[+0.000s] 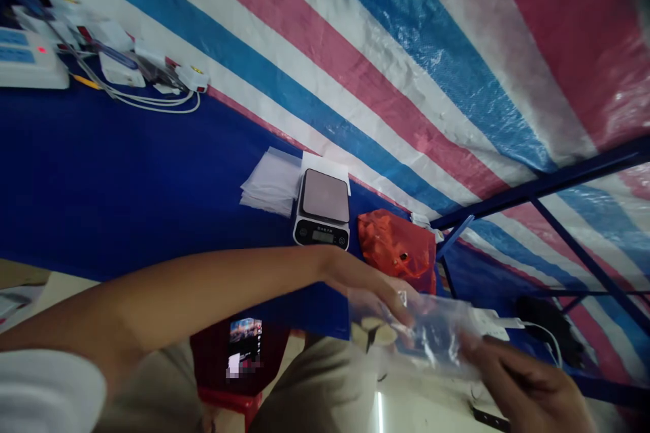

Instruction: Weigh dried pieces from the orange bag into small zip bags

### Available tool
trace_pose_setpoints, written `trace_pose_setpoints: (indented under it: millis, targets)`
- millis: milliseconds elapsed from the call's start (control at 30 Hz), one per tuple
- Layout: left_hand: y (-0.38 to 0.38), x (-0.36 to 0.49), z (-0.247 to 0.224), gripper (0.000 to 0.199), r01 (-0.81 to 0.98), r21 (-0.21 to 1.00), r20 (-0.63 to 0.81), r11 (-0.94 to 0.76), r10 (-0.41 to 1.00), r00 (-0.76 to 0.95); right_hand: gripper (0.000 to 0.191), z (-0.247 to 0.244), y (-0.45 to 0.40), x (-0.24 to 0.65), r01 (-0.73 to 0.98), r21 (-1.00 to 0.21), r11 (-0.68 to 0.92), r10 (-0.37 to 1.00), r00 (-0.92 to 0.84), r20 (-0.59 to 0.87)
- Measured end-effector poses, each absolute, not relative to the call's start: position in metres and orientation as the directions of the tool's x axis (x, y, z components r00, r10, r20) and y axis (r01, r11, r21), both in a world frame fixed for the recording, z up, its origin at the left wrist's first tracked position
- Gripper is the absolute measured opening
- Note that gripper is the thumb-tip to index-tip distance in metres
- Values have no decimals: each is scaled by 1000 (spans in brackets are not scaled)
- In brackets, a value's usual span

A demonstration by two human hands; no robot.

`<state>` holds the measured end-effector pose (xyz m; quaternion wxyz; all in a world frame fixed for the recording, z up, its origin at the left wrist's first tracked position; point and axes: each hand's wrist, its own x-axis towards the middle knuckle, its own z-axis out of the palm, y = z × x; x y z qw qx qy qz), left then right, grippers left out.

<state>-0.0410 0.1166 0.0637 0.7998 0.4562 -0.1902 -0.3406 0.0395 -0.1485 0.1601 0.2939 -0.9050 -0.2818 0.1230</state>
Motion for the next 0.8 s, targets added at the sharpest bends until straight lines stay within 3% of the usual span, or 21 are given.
trace_pose_setpoints:
  millis: [100, 233, 333, 433, 533, 633, 667, 700, 733, 800]
  targets:
    - [177, -73, 86, 81, 206, 922, -29, 326, -475, 880, 49, 168, -112, 54, 322, -711, -625, 515, 855, -66]
    - [243, -88, 102, 70, -28, 960, -21, 278, 169, 985, 48, 145, -26, 65, 53, -940, -337, 491, 862, -128]
    - [278, -82, 102, 53, -58, 992, -37, 112, 702, 712, 49, 114, 32, 67, -79, -969, -232, 560, 804, -200]
    - [291, -79, 94, 30, 9, 997, 63, -76, 877, 476, 47, 90, 59, 64, -171, -948, -268, 607, 735, -304]
    - [268, -82, 88, 7, -92, 957, 286, -275, 845, 451, 43, 79, 55, 64, -207, -942, -263, 605, 725, -328]
    - [204, -82, 81, 23, -232, 842, 536, -487, 713, 452, 42, 69, 36, 71, -226, -945, -235, 544, 775, -321]
    - [177, -81, 77, 26, -294, 782, 609, -549, 577, 543, 41, 64, 29, 75, -242, -944, -225, 507, 798, -326]
    - [148, -78, 71, 27, -392, 706, 661, -590, 352, 662, 40, 59, 23, 80, -261, -942, -210, 464, 822, -331]
    - [121, -75, 63, 28, -482, 636, 655, -603, 93, 749, 38, 52, 17, 86, -276, -942, -190, 421, 844, -332]
    - [73, -65, 44, 32, -589, 561, 569, -582, -246, 784, 34, 40, 9, 99, -290, -946, -148, 344, 881, -324]
